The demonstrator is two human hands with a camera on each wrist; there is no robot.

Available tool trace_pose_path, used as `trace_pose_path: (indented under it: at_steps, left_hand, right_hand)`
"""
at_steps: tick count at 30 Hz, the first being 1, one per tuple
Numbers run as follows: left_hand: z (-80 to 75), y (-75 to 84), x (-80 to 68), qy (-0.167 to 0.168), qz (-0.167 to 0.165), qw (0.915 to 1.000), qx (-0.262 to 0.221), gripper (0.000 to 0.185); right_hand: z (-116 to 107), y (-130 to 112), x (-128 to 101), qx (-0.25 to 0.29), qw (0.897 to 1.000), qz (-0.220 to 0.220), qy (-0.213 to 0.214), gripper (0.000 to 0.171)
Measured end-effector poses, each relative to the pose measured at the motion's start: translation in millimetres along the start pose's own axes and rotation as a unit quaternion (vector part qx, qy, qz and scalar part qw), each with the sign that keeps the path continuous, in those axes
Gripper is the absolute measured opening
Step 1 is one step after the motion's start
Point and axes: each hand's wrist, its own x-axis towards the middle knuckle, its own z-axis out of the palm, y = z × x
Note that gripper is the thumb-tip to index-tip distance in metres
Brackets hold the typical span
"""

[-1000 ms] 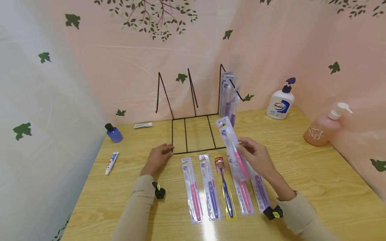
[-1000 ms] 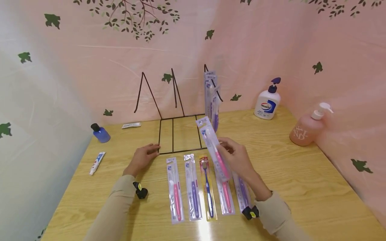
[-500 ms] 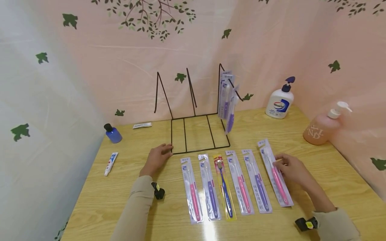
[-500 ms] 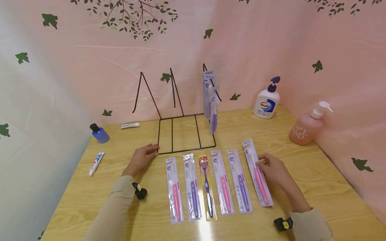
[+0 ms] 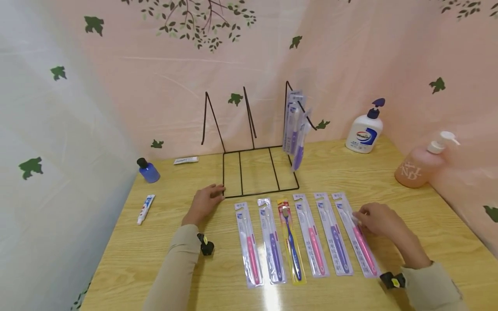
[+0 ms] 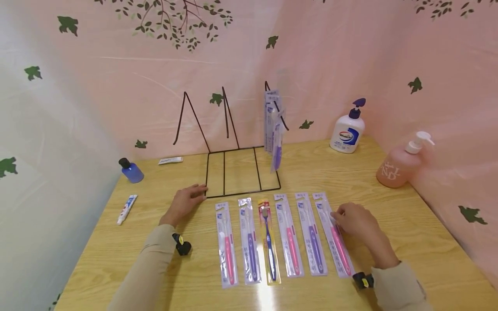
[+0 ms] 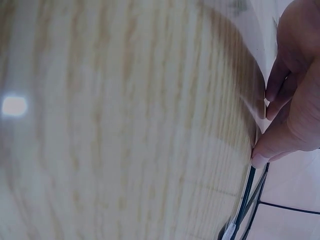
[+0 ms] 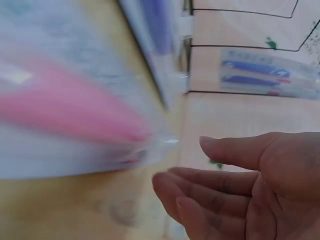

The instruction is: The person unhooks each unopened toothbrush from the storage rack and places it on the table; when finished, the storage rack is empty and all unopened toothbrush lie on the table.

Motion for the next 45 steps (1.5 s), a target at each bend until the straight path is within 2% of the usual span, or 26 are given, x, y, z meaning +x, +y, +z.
trace_pose_path:
  at_steps: [3, 7, 10, 13, 19, 24, 29, 31, 34, 36, 45]
  left_hand:
    - [-0.1, 0.4, -0.1, -0.002, -0.001, 1.0000, -0.001, 0.040]
    - [-0.5, 0.6, 0.2, 0.001, -0.001, 1.0000, 0.001, 0.040]
    - [-0.7, 0.6, 0.3, 0.002, 0.002, 1.0000, 0.004, 0.040]
    - [-0.7, 0.4, 0.4, 0.001, 0.000, 1.0000, 0.005, 0.039]
    - [-0.6, -0.2, 1.1, 0.002, 0.001, 1.0000, 0.007, 0.039]
    - [-0.4, 1.5, -0.5, 0.010, 0.014, 0.9998, 0.013, 0.039]
    - [-1.6, 1.0, -0.2, 0.009, 0.014, 0.9996, 0.020, 0.039]
    - [-2.1, 1.2, 0.5, 0.008, 0.014, 0.9996, 0.023, 0.039]
    - [-2.0, 2.0, 1.6, 0.008, 0.015, 0.9996, 0.024, 0.039]
    - [-1.8, 2.0, 2.2, 0.008, 0.013, 0.9996, 0.023, 0.038]
    - [-0.5, -0.3, 2.3, 0.010, 0.013, 0.9997, 0.019, 0.038]
  right_hand:
    - [-10.4, -14.1, 4.5, -0.015, 1.000, -0.011, 0.022, 0.043]
    - [-24.6, -37.4, 16.8, 0.013, 0.994, -0.065, 0.085, 0.046]
    - [-34.3, -55.8, 30.5, 0.061, 0.985, -0.108, 0.124, 0.046]
    - [-41.4, -73.9, 47.8, 0.113, 0.970, -0.149, 0.158, 0.044]
    - [-45.1, -103.4, 91.3, 0.235, 0.926, -0.227, 0.190, 0.044]
    - [-41.9, -119.9, 110.4, 0.327, 0.893, -0.236, 0.202, 0.041]
    - [-35.4, -128.4, 114.0, 0.420, 0.836, -0.289, 0.200, 0.030]
    - [-33.2, -129.4, 112.5, 0.439, 0.821, -0.310, 0.195, 0.027]
    - [-31.1, -127.7, 105.8, 0.440, 0.815, -0.316, 0.206, 0.027]
    - [-30.5, -126.0, 98.3, 0.431, 0.818, -0.311, 0.219, 0.028]
    - [-27.8, -111.5, 50.5, 0.362, 0.857, -0.287, 0.230, 0.033]
